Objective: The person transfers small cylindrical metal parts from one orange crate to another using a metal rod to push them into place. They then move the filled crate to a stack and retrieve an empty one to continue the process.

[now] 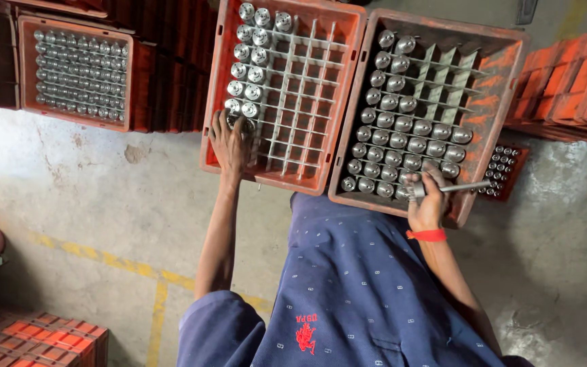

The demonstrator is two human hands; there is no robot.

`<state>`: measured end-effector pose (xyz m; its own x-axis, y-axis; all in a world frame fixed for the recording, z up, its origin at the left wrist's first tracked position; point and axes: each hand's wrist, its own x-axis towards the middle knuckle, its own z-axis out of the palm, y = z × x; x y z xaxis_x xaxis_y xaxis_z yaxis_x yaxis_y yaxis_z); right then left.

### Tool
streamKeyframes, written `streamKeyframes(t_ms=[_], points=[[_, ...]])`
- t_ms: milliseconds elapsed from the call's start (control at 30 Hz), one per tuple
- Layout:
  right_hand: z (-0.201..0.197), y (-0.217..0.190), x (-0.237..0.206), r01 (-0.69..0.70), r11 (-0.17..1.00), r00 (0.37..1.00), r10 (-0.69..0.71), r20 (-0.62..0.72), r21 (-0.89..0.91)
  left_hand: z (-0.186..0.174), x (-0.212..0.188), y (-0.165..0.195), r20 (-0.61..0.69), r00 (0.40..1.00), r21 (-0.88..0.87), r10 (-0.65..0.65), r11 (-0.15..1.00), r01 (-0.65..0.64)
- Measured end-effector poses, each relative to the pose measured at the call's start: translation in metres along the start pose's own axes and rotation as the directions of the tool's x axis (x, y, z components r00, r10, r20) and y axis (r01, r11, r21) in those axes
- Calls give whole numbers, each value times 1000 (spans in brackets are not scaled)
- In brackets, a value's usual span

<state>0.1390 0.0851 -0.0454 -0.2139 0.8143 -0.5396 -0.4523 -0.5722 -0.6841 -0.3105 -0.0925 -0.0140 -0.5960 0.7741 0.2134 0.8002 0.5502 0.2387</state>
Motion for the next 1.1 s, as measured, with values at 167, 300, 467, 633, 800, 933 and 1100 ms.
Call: streamKeyframes(t_ms=[167,300,467,633,800,933,1100], points=[[17,7,-3,-20,997,999,22,29,-78,-1,15,-1,101,983,122,151,979,-163],[7,3,-16,11,995,999,-8,31,-97,-50,8,-3,50,985,-117,166,980,-159],[-6,-11,-32,-20,982,1000,24,18,-186,-79,-8,42,-227,973,-579,-49,810,-95],[30,-13,-27,-50,975,997,60,41,-214,17,-22,171,545,837,-828,-57,-192,527],[70,-37,-23,76,983,988,-52,147,-169,42,-71,265,414,906,-753,91,593,284],[81,-53,-27,92,984,987,-70,146,-150,17,-89,299,565,804,-632,185,724,277],[65,-59,-32,141,957,958,-67,279,-254,15,-83,322,679,681,-572,274,780,256]])
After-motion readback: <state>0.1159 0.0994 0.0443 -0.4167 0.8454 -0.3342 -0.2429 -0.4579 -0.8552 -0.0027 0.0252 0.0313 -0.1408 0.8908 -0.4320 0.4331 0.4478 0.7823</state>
